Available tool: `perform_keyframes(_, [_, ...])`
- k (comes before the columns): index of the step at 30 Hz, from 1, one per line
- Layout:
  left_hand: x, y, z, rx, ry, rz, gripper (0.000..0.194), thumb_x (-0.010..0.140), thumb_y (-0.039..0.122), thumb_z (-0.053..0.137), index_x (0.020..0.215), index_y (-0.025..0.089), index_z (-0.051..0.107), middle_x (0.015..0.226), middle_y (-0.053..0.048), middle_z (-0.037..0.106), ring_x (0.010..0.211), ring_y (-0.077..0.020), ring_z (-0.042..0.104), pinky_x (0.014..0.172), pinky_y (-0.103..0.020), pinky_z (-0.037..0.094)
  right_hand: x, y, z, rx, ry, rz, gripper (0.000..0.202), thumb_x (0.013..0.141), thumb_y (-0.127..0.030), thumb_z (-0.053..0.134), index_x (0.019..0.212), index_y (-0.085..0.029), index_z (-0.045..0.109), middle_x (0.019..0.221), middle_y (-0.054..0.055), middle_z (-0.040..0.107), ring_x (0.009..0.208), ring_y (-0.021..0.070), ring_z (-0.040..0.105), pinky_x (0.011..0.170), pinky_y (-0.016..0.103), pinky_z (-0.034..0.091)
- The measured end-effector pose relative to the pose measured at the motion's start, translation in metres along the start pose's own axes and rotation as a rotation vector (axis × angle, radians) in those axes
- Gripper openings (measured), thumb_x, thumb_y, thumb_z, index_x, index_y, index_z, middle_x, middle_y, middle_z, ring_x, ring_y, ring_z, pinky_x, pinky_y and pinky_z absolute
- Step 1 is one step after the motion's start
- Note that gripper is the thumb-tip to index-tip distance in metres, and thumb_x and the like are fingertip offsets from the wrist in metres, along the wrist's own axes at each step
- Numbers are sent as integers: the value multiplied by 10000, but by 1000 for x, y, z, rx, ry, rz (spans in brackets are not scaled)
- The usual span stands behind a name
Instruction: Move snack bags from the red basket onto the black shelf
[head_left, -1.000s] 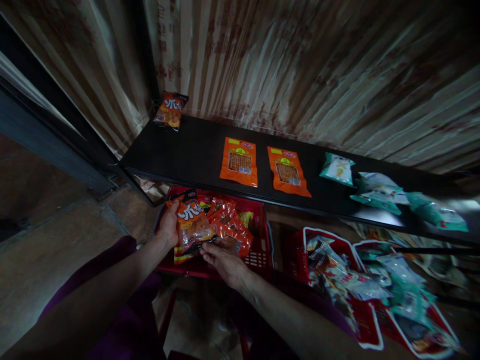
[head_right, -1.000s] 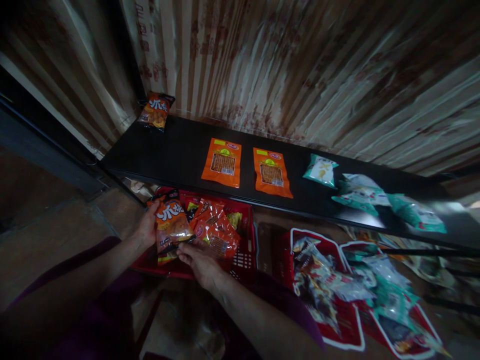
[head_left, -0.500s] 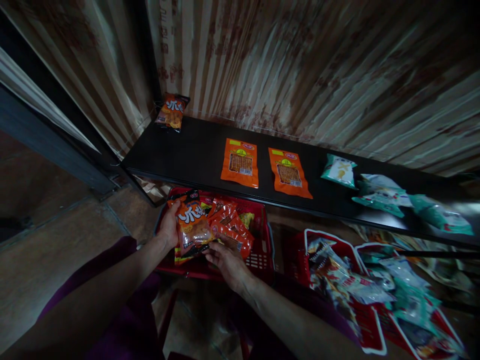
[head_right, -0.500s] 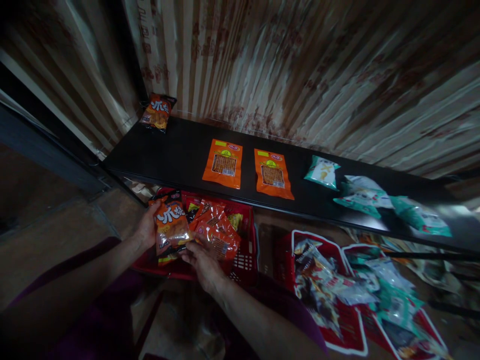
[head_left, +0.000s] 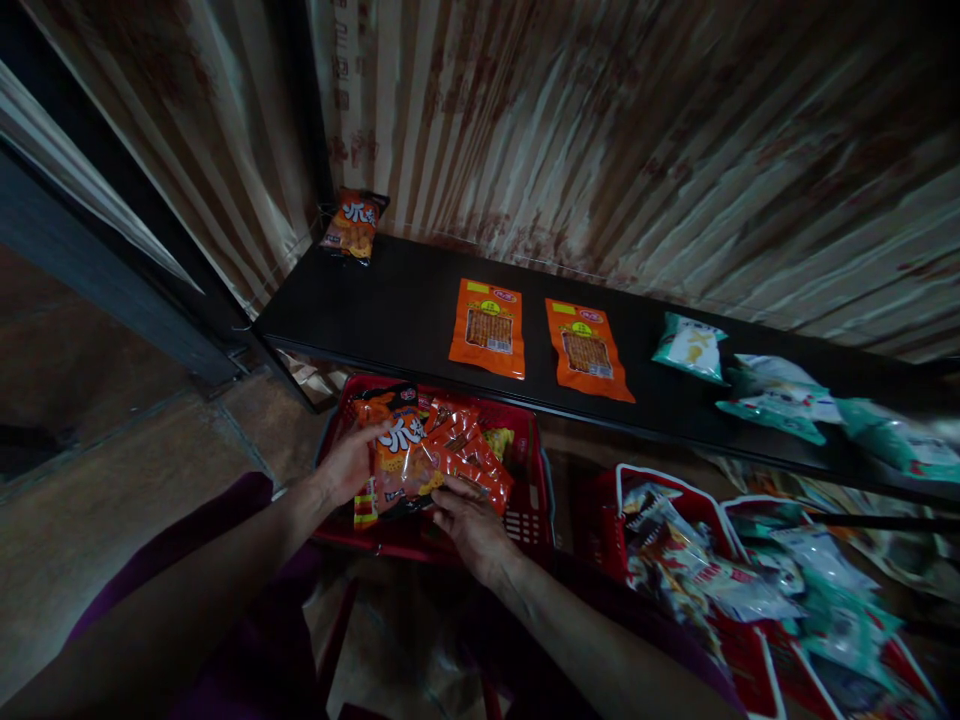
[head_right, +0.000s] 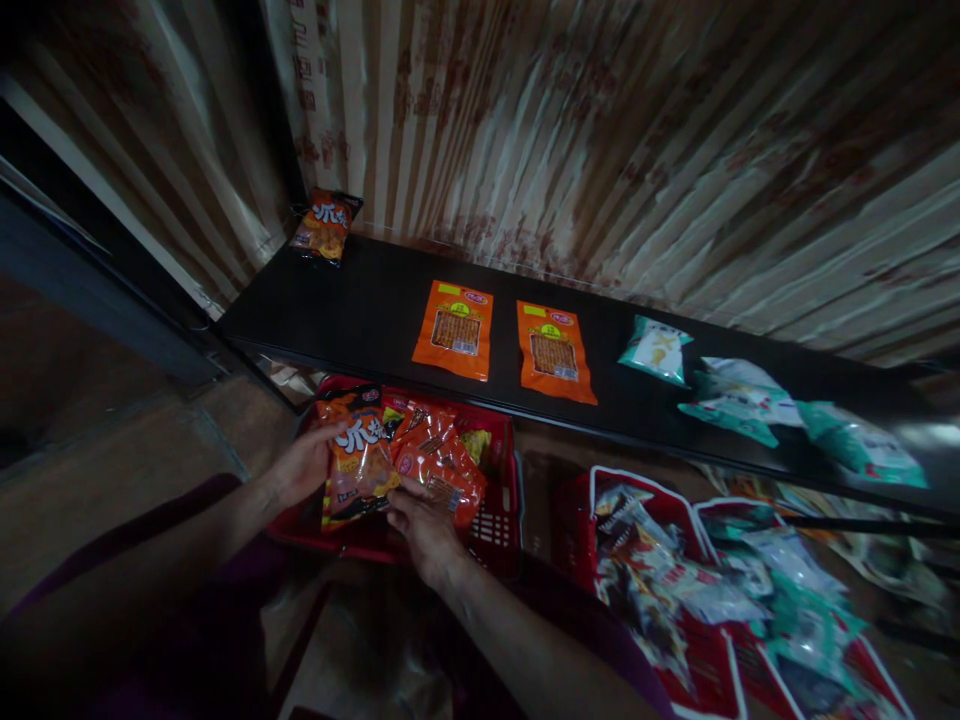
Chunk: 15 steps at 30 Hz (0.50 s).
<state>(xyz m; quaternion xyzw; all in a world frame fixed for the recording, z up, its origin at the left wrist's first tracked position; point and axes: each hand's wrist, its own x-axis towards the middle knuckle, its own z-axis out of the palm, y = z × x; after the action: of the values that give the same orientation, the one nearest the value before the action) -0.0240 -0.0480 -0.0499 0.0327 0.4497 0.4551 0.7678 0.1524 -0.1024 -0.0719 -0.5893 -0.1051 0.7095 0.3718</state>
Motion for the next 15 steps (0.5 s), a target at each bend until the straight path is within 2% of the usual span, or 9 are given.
perform_keyframes(4, [-10,-8,-9,66,-139,-35,556,696,23,626,1220,183,531,1074,-123,688,911,-263,683,820,-390,529,2,-2,-2,44,-13,6,357,450,-203,825,781,-194,692,709,-6,686,627,114,597,591,237,447])
perform_keyframes(8, [-21,-17,-18,132,-200,-63,705,664,8,671,1292,247,456,1150,-124,656,912,-264,684,811,-387,527,1,-2,-3,30,-45,21,363,446,-217,839,778,-192,695,710,0,690,632,113,597,596,233,443])
perform_keyframes(11, [-30,-21,-19,134,-157,-47,792,633,-24,697,1316,270,423,1143,-109,659,950,-237,675,874,-358,500,-2,0,-3,5,-83,22,360,467,-244,839,795,-182,702,722,6,692,659,115,606,635,240,448])
perform_keyframes(15, [-36,-20,-19,189,-47,4,804,609,-45,697,1306,272,452,1072,-90,689,912,-221,682,827,-316,508,-3,-12,-3,-112,-196,27,394,511,-254,820,879,-179,701,796,18,705,743,137,625,723,274,453])
